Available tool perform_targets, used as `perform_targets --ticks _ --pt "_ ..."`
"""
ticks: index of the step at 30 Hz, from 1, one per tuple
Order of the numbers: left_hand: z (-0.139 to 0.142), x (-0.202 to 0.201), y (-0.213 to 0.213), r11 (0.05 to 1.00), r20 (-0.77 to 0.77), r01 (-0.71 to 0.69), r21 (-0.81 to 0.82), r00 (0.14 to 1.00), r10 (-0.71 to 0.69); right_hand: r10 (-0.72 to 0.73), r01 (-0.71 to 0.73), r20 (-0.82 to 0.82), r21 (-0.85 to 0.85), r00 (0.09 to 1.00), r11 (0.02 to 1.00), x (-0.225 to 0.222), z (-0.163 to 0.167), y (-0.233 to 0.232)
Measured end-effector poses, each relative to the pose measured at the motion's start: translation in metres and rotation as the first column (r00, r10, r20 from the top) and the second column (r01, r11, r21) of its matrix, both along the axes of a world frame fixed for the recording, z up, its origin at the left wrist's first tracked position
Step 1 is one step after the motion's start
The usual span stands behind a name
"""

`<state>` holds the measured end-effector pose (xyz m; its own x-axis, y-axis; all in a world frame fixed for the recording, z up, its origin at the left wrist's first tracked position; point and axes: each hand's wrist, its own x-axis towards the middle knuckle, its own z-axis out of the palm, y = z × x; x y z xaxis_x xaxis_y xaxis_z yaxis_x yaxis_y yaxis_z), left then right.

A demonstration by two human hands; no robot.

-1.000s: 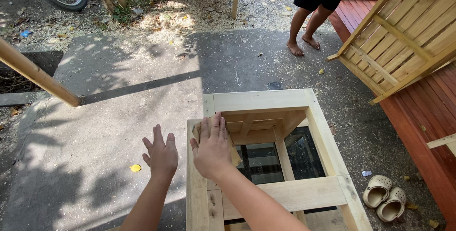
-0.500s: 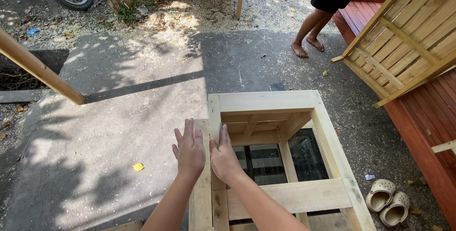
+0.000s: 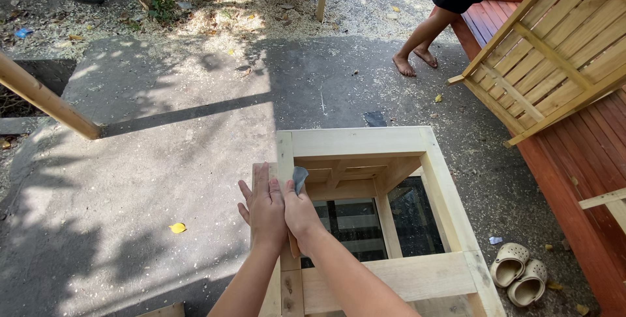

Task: The person sands the edges and corners of a wooden frame using a sanding block. They hold the frame with one hand and rub the sanding block along the top and side edges repeatedly.

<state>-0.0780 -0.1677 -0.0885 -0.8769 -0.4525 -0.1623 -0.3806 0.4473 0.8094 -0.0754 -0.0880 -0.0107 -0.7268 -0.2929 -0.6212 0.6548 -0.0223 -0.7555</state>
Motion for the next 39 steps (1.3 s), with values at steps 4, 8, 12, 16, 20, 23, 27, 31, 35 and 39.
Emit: perform_targets --ticks 4,8,12,16,20,23,27,31,35,39 --pt "-0.001 -0.004 0.002 1.000 -0.009 -0.012 -0.016 1.000 0.011 -0.059 0.058 0.092 0.004 0.994 0.998 0.001 0.001 -0.001" --pt "-0.002 -0.006 0.001 0.999 -0.006 -0.028 0.021 1.000 0.028 -0.085 0.085 -0.013 0.012 0.996 0.996 0.002 0.001 -0.001" --pt "-0.001 -0.004 0.001 0.999 -0.018 -0.016 0.048 1.000 0.017 -0.095 0.096 0.035 -0.031 0.995 0.995 0.005 0.000 -0.002" --pt "-0.001 -0.003 0.001 0.997 -0.035 -0.014 0.077 0.999 0.017 -0.053 0.067 -0.131 0.100 0.990 0.993 0.003 -0.001 -0.004" --pt "-0.004 -0.004 0.001 0.996 -0.025 -0.037 0.082 0.999 0.039 -0.061 0.069 -0.141 0.053 0.988 0.996 0.004 0.001 -0.003" --pt "-0.006 -0.004 0.000 0.998 -0.039 -0.015 0.066 0.999 0.018 -0.059 0.060 -0.094 0.006 0.994 0.998 0.006 0.006 -0.004" --pt "-0.001 -0.002 0.000 0.996 -0.034 -0.009 0.084 0.999 0.012 -0.063 0.076 -0.150 0.087 0.987 0.993 0.005 0.014 -0.007" --pt "0.016 0.003 0.003 0.999 -0.025 0.000 -0.045 1.000 -0.001 -0.123 0.124 0.115 -0.005 0.986 0.992 0.000 0.023 -0.002" --pt "0.034 0.003 0.004 0.988 0.003 0.027 -0.152 1.000 -0.027 -0.068 0.070 0.033 -0.079 0.997 0.994 0.006 0.026 0.010" --pt "0.043 0.002 0.004 0.979 0.045 0.040 -0.199 0.998 -0.032 -0.110 0.141 0.166 -0.187 0.980 0.972 -0.002 0.020 0.012"
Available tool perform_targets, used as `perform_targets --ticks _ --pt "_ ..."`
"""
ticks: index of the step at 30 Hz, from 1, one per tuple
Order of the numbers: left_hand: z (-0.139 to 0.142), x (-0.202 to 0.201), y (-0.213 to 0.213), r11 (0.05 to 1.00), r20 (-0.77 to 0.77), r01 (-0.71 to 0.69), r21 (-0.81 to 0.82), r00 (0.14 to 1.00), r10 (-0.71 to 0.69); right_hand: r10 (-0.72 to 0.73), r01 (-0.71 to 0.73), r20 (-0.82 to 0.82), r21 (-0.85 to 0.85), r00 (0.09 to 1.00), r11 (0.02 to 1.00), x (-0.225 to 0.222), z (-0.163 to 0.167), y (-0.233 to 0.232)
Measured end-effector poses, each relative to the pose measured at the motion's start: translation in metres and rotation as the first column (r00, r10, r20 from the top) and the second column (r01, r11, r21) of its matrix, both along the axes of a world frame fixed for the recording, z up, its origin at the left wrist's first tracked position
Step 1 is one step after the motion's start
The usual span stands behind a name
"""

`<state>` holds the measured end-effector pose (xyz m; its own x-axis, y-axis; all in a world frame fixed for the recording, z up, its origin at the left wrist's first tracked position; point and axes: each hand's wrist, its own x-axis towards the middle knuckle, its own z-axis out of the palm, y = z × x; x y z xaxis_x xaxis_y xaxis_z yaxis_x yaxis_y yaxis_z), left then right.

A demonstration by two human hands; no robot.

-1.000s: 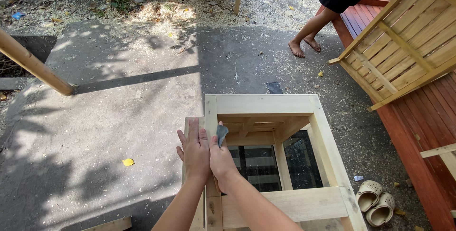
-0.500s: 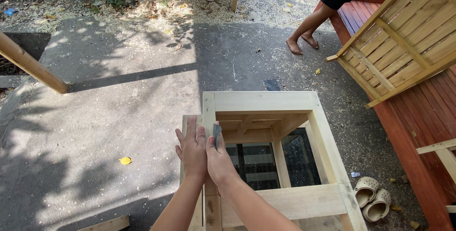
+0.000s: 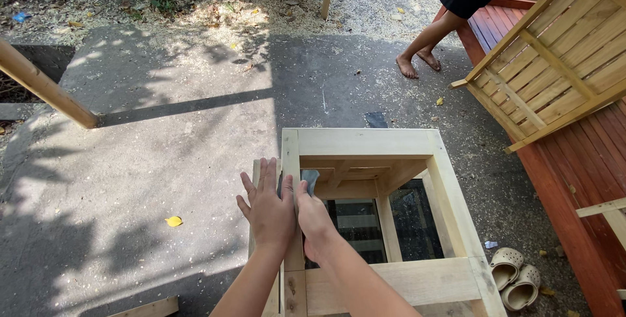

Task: The person sands the edges and corners of a wooden frame using a sanding block. They hold the frame with one hand and rub the sanding block along the top and side edges repeatedly.

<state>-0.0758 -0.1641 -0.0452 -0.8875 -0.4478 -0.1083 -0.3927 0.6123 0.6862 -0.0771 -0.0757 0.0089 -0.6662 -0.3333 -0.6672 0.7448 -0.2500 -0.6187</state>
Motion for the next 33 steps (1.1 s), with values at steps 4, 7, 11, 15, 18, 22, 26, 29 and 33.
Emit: perform_targets --ticks 4,7,11,15,18,22,26,29,33 --pt "-0.002 0.001 0.001 0.999 -0.062 0.000 -0.050 0.998 -0.004 -0.008 0.004 -0.047 -0.090 0.999 0.996 -0.018 -0.015 0.006" --pt "-0.005 0.001 0.001 0.998 -0.044 -0.011 -0.067 0.999 0.008 0.043 -0.052 -0.045 -0.213 0.998 0.976 -0.020 -0.026 0.014" --pt "-0.007 0.000 0.001 0.998 -0.065 -0.012 -0.069 0.998 0.008 0.000 0.001 0.009 -0.141 1.000 0.990 -0.021 -0.031 0.014" --pt "-0.006 0.001 0.000 0.997 -0.069 -0.016 -0.072 0.998 0.011 0.038 -0.030 0.045 -0.158 0.998 0.987 -0.027 -0.023 0.017" --pt "-0.005 0.002 0.000 0.997 -0.066 0.002 -0.083 0.998 -0.007 0.093 -0.089 0.021 -0.155 0.995 0.984 -0.032 -0.021 0.025" --pt "-0.003 0.001 0.000 0.991 -0.058 0.017 -0.134 0.998 -0.025 0.069 -0.066 0.011 -0.168 0.998 0.984 -0.038 -0.030 0.030" --pt "-0.001 0.000 0.001 0.982 -0.078 0.025 -0.189 0.996 -0.040 0.082 -0.081 0.000 -0.167 0.997 0.983 -0.041 -0.038 0.036" --pt "-0.001 0.000 0.001 0.981 -0.080 0.027 -0.190 0.996 -0.043 0.137 -0.133 0.021 -0.136 0.990 0.982 -0.041 -0.037 0.040" --pt "-0.002 0.001 0.001 0.980 -0.092 0.022 -0.200 0.995 -0.041 0.081 -0.078 0.011 -0.187 0.997 0.979 -0.039 -0.036 0.032"
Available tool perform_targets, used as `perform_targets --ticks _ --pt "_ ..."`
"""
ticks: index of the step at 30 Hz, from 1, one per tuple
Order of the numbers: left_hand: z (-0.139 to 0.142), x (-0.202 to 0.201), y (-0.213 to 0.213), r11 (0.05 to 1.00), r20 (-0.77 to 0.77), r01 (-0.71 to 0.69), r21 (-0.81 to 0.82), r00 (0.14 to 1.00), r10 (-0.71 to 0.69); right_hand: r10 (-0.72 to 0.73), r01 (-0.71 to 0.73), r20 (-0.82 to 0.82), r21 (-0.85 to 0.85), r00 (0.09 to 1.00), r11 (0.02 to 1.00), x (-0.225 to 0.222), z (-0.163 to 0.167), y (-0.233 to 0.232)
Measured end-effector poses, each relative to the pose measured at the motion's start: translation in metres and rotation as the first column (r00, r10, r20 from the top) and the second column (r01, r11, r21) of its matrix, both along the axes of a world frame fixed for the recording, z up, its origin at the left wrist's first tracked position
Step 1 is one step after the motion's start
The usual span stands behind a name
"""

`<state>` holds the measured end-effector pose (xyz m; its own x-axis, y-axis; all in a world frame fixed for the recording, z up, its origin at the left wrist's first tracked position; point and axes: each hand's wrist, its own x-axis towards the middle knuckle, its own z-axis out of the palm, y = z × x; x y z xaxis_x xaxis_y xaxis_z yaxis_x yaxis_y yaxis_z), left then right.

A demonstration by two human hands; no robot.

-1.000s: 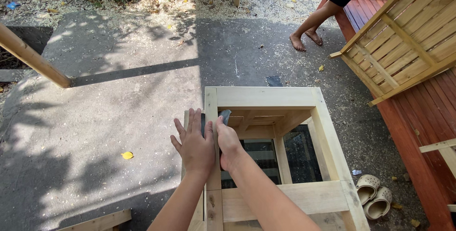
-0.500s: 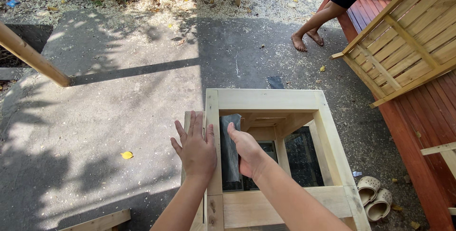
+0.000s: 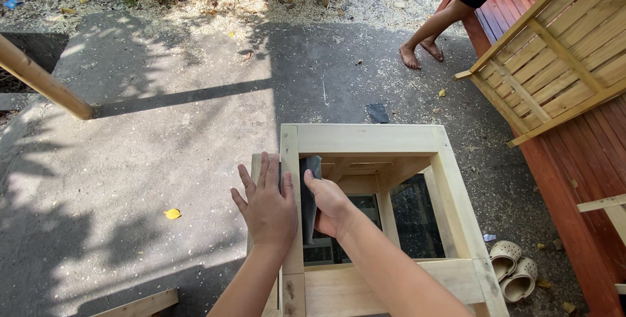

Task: The person sands the edges and corners of a wooden frame using a sanding block. They hold the frame with one hand and rub the sanding block along the top and side edges repeatedly.

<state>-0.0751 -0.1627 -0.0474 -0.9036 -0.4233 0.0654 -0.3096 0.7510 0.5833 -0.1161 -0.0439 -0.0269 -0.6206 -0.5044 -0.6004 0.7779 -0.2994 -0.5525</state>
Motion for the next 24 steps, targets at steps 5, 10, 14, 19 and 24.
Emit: perform_targets --ticks 5,10,14,19,24 --pt "-0.001 -0.001 0.000 1.000 0.021 -0.008 0.025 1.000 0.008 0.006 -0.006 0.023 0.018 1.000 1.000 0.010 0.002 -0.002" --pt "0.000 -0.002 -0.001 0.999 0.008 -0.014 0.048 1.000 0.014 -0.022 0.014 0.046 0.169 0.999 0.986 0.021 0.009 -0.003" --pt "0.002 0.000 0.000 0.998 0.029 -0.015 0.066 0.999 0.013 0.026 -0.039 0.099 0.127 0.995 0.991 0.030 0.018 -0.008" --pt "0.002 0.000 0.000 0.999 0.014 -0.018 0.049 1.000 0.017 0.051 -0.066 0.088 0.181 0.995 0.981 0.035 0.026 -0.002" --pt "-0.001 -0.002 -0.002 0.995 0.022 -0.025 0.094 0.999 0.023 0.011 -0.035 0.128 0.187 0.992 0.982 0.041 0.027 -0.013"
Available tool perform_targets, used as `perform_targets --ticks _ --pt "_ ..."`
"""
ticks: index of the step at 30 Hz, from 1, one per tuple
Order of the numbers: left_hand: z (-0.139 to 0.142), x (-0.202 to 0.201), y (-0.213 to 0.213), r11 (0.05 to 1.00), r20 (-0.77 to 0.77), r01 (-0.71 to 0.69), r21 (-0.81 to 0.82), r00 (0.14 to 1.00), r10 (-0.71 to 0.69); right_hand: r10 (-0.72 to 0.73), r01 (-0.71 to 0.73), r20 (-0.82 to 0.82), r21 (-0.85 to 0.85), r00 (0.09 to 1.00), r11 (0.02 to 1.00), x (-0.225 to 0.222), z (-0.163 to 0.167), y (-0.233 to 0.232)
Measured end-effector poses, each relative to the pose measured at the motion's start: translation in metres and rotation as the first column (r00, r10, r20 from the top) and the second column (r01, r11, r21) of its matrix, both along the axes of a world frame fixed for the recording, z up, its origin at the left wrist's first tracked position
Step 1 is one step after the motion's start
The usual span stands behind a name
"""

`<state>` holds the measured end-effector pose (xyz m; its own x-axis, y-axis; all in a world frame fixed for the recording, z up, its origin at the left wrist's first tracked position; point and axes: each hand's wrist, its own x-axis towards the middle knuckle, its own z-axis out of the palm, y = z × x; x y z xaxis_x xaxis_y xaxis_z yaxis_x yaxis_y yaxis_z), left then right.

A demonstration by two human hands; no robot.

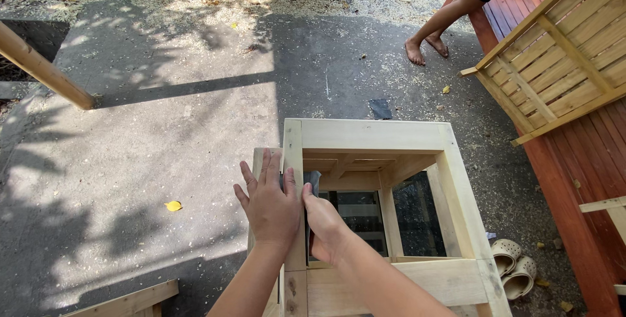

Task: The person sands the edges and corners of a wooden frame using a sanding block. They hold the frame with one hand and rub the sanding block along the top and side edges repeatedly.

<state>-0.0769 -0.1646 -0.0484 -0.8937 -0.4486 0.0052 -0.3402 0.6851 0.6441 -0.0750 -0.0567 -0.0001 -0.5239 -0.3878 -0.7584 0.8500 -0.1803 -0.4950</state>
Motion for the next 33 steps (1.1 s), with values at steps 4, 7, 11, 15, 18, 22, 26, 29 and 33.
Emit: perform_targets --ticks 4,7,11,15,18,22,26,29,33 --pt "-0.001 0.000 0.000 0.999 -0.003 0.000 0.032 1.000 0.000 -0.021 0.024 -0.067 0.041 0.998 0.999 0.008 0.008 -0.007" --pt "-0.004 0.001 0.000 0.997 0.024 -0.010 0.078 1.000 0.009 -0.024 0.031 -0.116 0.053 0.993 0.998 0.009 0.011 -0.015" --pt "-0.010 0.002 -0.002 0.984 0.017 -0.029 0.178 1.000 0.026 -0.074 0.082 -0.146 0.056 0.987 0.995 0.008 0.007 -0.026" --pt "-0.021 0.002 -0.004 0.949 -0.049 -0.049 0.311 0.997 0.067 0.003 0.029 -0.223 0.142 0.975 0.989 0.010 0.002 -0.031" --pt "-0.028 0.000 -0.004 0.933 -0.013 -0.067 0.353 0.997 0.077 -0.043 0.086 -0.307 0.129 0.951 0.988 0.004 0.006 -0.034" --pt "-0.034 -0.001 -0.004 0.928 -0.043 -0.063 0.368 0.995 0.085 -0.037 0.075 -0.271 0.131 0.962 0.989 0.002 0.011 -0.038" --pt "-0.035 -0.002 -0.004 0.923 -0.044 -0.070 0.377 0.995 0.093 0.081 0.067 -0.493 0.275 0.866 0.959 0.005 0.005 -0.041" --pt "-0.034 -0.001 -0.004 0.917 -0.052 -0.063 0.393 0.995 0.090 0.124 0.129 -0.556 0.395 0.822 0.910 0.002 -0.007 -0.042" --pt "-0.035 0.001 -0.004 0.918 -0.040 -0.074 0.390 0.994 0.098 0.179 0.132 -0.673 0.384 0.718 0.914 -0.002 -0.022 -0.041"
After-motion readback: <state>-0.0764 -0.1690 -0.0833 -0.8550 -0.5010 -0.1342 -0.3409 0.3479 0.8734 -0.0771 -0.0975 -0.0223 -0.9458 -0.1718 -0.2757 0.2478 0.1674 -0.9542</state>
